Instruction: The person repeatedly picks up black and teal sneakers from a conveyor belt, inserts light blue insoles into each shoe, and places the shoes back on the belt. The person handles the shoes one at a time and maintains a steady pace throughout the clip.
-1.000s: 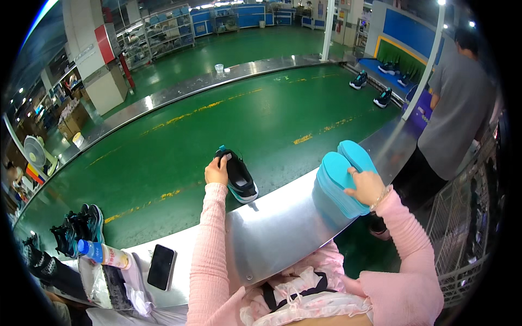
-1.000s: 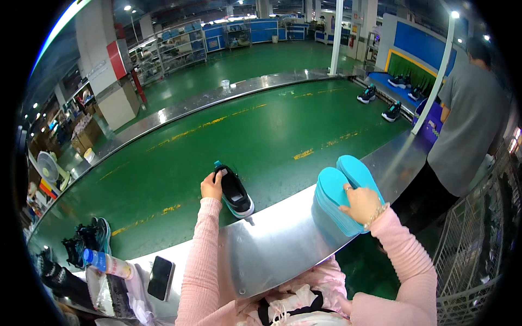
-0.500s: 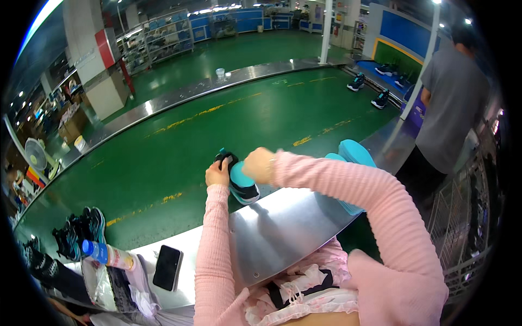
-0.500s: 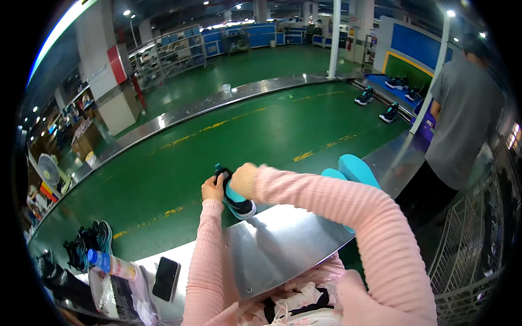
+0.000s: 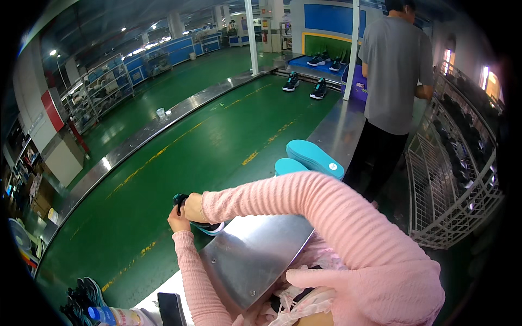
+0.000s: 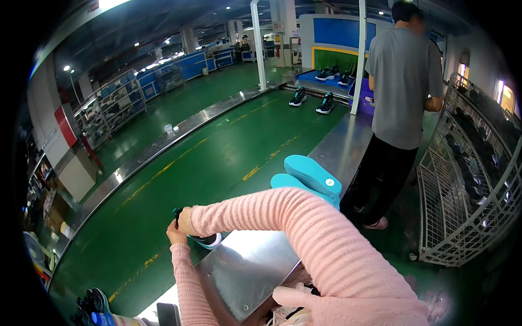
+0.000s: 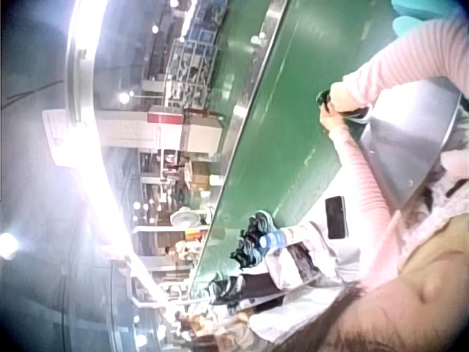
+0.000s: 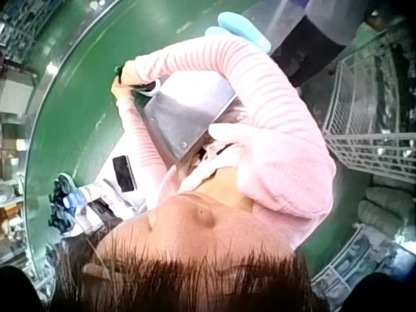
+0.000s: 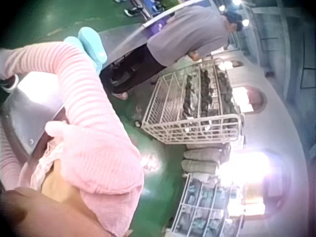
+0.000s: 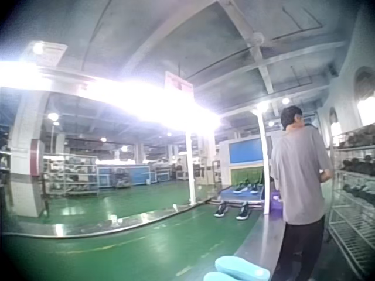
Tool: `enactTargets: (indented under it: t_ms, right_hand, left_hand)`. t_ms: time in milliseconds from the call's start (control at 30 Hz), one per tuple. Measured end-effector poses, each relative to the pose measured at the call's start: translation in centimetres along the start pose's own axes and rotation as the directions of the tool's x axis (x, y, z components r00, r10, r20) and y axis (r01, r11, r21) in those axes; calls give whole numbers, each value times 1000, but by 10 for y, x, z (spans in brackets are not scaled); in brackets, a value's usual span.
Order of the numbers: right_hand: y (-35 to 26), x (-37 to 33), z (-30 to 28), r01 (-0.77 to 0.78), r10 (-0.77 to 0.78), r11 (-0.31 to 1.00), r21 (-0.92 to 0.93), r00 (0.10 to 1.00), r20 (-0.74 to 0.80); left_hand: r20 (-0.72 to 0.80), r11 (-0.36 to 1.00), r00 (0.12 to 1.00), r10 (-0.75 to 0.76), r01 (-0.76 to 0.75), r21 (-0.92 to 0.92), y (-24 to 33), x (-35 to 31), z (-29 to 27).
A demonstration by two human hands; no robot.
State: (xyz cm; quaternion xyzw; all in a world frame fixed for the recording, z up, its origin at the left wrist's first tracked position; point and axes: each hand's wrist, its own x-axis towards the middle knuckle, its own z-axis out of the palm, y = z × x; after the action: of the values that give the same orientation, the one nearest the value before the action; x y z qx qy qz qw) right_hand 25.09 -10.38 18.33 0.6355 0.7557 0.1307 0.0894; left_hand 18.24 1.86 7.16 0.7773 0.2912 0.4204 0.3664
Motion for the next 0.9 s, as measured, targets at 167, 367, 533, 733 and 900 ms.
enactTargets:
  t_ms: [167,367,533,733,900]
  right_hand:
    - [-13,25,42,-456,439,810,367,888,135]
    - [-23,47,59,-659,568,489,572,738,366]
    - [-22,67,88,-662,527,513,546,746,408]
    - [-24,18,23,-584,390,569,579,812,435]
    - [-48,-35,71,-233,533,758,610,759,-373]
  left_hand:
    - [-89,999,996,-23,26,30,9,2,6]
    - [16,984,989,-146,147,-103,21,-4,-11]
    - [45,969,994,-95,103,-226,8,-9,-7]
    - [45,987,997,-60,66,-147,5,-8,-6]
    - [-34,994,995,99,-100,-33,3,-5,17]
